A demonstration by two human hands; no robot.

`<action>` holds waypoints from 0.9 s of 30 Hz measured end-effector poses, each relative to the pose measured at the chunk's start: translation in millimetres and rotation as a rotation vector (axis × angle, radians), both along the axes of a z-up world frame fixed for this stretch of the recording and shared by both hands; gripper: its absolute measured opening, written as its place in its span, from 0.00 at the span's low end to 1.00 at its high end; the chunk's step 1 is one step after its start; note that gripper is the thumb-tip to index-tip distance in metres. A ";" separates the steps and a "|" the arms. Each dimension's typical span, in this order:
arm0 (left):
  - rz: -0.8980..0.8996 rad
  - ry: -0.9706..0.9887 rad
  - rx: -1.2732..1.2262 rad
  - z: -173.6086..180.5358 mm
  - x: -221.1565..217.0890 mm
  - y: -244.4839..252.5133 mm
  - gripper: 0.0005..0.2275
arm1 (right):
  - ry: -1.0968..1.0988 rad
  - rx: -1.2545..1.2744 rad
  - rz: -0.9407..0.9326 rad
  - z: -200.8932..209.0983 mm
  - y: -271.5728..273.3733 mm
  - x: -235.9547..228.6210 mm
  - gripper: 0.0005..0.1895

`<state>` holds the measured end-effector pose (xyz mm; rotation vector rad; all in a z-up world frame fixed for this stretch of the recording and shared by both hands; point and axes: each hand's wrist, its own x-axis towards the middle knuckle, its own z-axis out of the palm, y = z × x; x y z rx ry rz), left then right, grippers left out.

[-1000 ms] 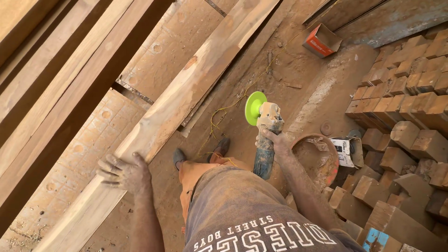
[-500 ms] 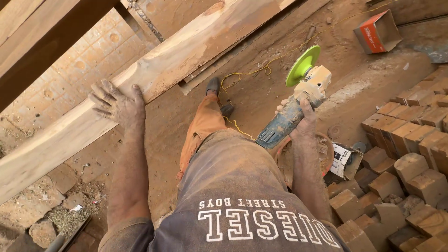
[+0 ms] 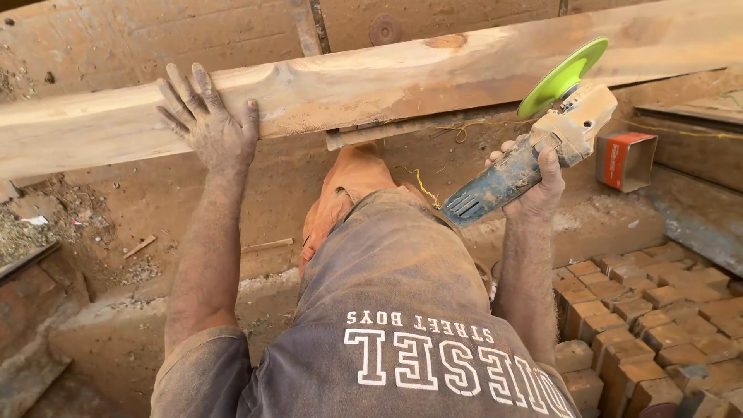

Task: The recorder uses an angle grinder with a sanding disc to sand and polish long wooden beams in a workshop environment.

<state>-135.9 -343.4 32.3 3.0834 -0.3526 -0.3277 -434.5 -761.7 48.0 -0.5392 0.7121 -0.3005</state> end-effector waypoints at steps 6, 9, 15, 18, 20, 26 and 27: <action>0.139 0.199 0.147 23.1 3.7 -13.3 0.42 | -0.009 -0.041 0.205 0.4 -13.2 67.5 0.29; 0.217 0.173 0.126 8.3 -3.0 -16.0 0.40 | 0.014 -0.066 0.315 -0.5 -17.7 101.1 0.29; 0.206 0.245 0.011 -0.2 -48.6 -58.0 0.38 | 0.047 -0.122 0.509 -0.8 -13.0 152.0 0.29; 0.089 0.258 -0.093 11.9 -80.3 -87.4 0.42 | 0.068 -0.140 0.596 -5.8 -12.0 171.3 0.29; 0.053 0.215 -0.164 6.1 -101.5 -110.7 0.41 | 0.047 -0.163 0.642 -0.1 -4.5 184.2 0.28; 0.093 0.159 -0.719 27.5 -157.9 -201.9 0.36 | 0.035 -0.167 0.749 16.3 8.2 199.9 0.24; 0.085 0.182 -0.862 29.0 -165.5 -217.9 0.40 | 0.053 -0.157 0.755 18.0 10.8 203.3 0.23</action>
